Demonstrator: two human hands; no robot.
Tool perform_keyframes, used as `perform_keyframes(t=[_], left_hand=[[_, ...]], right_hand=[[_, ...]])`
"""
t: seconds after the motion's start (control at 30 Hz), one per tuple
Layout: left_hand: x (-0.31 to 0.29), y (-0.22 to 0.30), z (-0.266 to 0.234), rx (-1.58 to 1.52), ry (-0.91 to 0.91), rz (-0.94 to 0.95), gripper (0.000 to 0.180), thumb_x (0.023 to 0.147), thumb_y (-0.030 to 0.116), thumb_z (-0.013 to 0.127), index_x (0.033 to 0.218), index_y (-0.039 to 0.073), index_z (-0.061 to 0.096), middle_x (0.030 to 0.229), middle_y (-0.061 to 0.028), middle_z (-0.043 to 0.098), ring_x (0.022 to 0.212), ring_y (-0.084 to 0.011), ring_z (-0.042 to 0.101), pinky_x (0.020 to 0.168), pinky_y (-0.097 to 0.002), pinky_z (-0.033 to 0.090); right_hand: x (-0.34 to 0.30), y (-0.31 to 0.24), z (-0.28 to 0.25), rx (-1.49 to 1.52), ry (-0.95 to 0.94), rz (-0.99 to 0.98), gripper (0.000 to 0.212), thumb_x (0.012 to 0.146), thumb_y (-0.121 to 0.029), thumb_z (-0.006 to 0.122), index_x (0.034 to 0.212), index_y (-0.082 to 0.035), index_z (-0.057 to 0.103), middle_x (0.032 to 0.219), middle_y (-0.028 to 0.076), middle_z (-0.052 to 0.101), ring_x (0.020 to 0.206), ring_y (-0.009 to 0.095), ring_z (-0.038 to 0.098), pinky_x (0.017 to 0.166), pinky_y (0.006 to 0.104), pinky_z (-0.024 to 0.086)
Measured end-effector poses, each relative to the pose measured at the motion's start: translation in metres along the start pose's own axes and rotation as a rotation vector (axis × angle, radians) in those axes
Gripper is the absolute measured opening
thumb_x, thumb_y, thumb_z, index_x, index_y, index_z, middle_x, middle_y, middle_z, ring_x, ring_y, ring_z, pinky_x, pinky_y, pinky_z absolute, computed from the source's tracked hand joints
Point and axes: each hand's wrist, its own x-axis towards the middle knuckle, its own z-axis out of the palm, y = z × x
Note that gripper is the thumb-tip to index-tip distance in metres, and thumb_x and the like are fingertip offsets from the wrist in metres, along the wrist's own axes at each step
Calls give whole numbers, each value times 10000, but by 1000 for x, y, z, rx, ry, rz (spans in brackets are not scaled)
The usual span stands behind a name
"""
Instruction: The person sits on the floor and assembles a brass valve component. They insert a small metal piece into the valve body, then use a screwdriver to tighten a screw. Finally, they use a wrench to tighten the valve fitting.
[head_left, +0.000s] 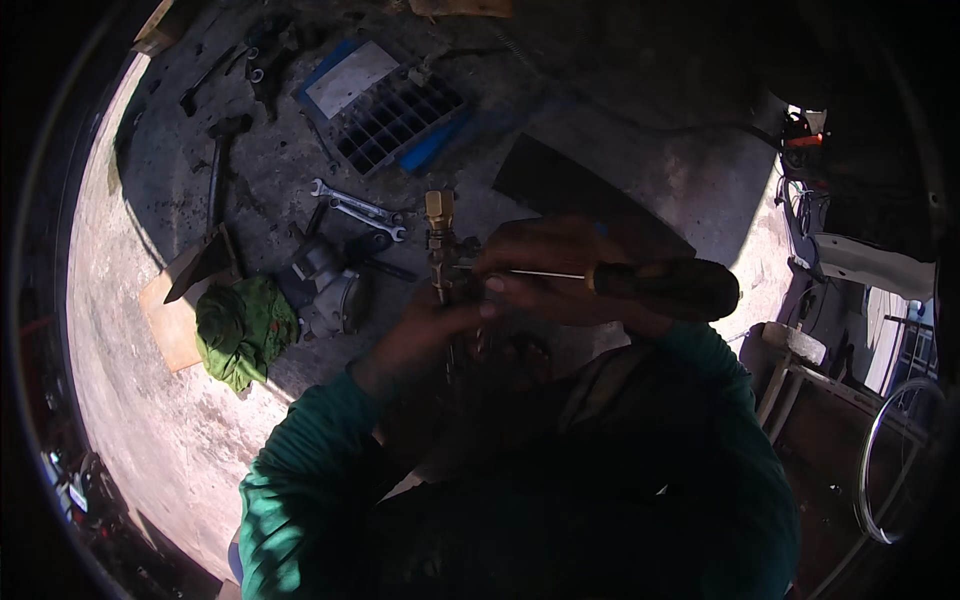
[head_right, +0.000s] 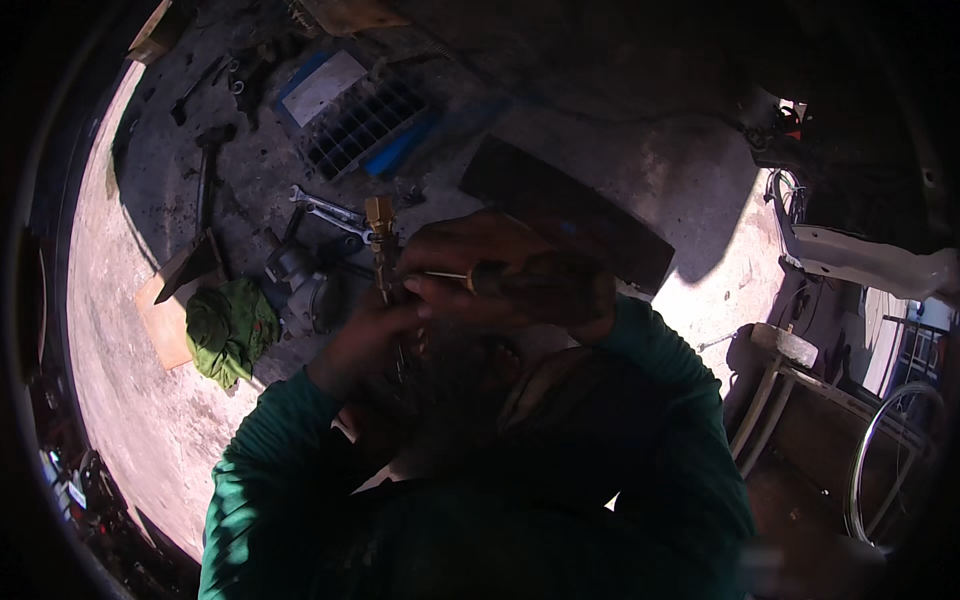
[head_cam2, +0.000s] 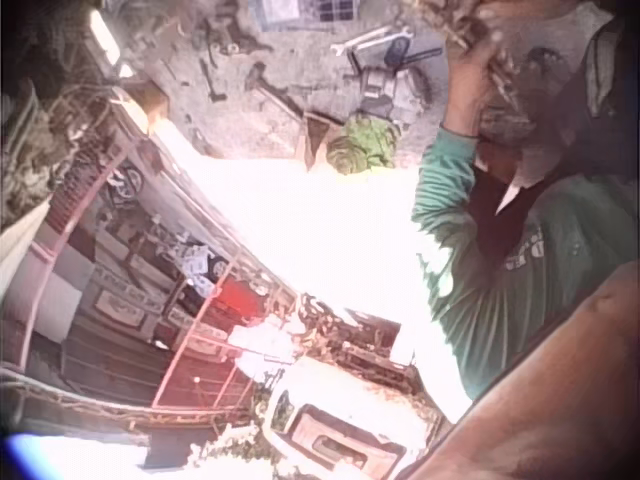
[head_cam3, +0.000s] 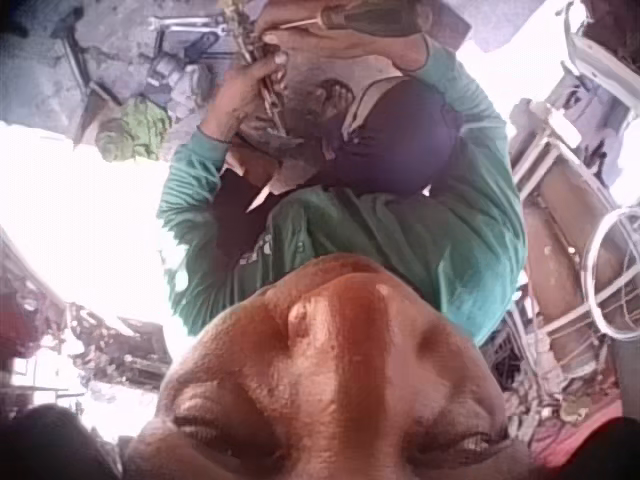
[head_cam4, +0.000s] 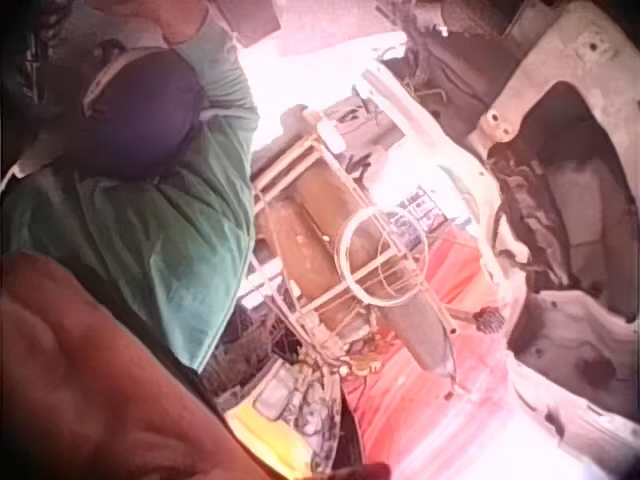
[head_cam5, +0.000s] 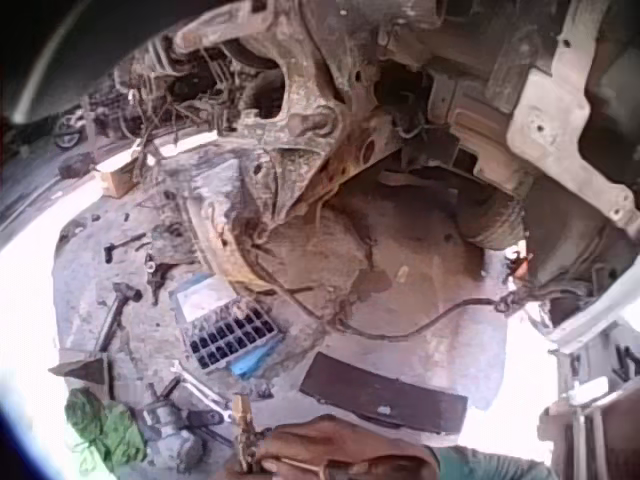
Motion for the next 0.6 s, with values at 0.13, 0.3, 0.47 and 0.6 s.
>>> perform_keyframes(t=[0.13,0.3,0.47,0.6], left_hand=[[17,-4,14,-133,-88,52,155,926,186,660,984,114,536,720,6,509,604,-140,543,550,-317,451],[31,14,72,-274,-343,83,147,966,266,649,941,181,531,714,42,456,631,-115,481,621,-313,432],[51,17,110,-319,-535,29,156,960,299,657,932,198,541,719,52,458,631,-107,476,631,-304,426],[65,25,113,-297,-669,14,151,961,340,640,927,208,575,722,67,472,630,-102,483,624,-303,426]], right_hand=[[-1,-21,-29,-64,13,3,187,978,-183,619,1093,-37,640,964,116,685,870,293,690,747,391,545],[-20,-49,-64,-259,3,58,192,983,-200,603,1078,-38,644,971,133,677,936,323,675,804,413,537],[-50,-69,-72,-325,97,102,187,987,-194,591,1057,-25,631,968,155,664,923,353,656,802,417,524],[-58,-92,-66,-486,205,229,185,978,-223,574,1054,-55,581,938,151,649,925,355,657,795,468,506]])
